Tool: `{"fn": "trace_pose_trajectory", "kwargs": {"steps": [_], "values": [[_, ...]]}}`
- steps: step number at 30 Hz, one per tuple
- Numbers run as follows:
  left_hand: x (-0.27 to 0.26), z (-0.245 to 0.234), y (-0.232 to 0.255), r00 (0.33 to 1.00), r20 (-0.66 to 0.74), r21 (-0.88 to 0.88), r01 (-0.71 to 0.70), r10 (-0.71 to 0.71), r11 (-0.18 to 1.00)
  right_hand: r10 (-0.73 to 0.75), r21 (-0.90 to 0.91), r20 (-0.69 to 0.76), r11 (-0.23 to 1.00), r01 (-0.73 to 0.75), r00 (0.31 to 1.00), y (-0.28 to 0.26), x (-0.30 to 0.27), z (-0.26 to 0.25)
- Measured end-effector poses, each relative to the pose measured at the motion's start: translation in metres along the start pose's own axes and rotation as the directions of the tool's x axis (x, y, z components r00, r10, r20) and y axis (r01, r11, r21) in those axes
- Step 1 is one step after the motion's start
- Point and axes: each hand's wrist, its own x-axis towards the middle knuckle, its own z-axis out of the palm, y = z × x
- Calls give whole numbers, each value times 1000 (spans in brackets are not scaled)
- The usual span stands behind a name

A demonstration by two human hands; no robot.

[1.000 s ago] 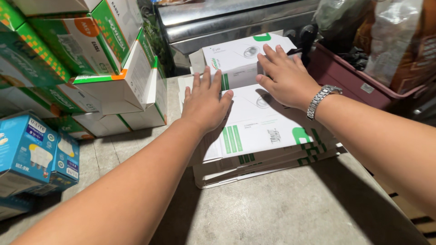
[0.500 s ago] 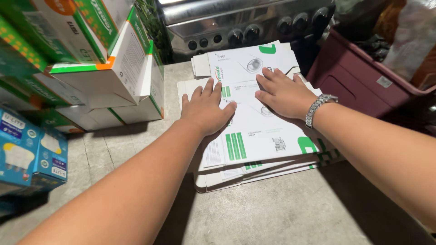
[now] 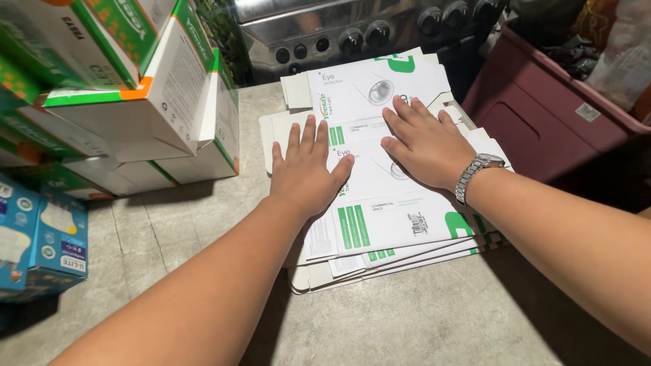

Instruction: The person flattens empty LED bulb boxes by hand on a table, pressing each box flat and stacking the flattened cardboard pieces, then picks up another box to flatten.

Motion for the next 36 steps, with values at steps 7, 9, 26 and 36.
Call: {"fn": "trace_pose_trajectory", "kwargs": {"steps": [7,9,26,36], "values": [[-10,-18,7,999,-51,-36,-1,-1,999,-35,-53,-69,998,32,997,-1,-4,-9],[-12,-27,10,998,-59,-38,3,-6,999,-45,-63,-88,997,40,995,-1,-3,-14],[-7,-48,21,992,-64,-152,101,-112,983,115,4,-163,993,-116,980,-2,-33,-68],[8,-52,14,984,-155,-348,29,-88,937,421,306,-48,869,-388,906,8,-21,-75]]}}
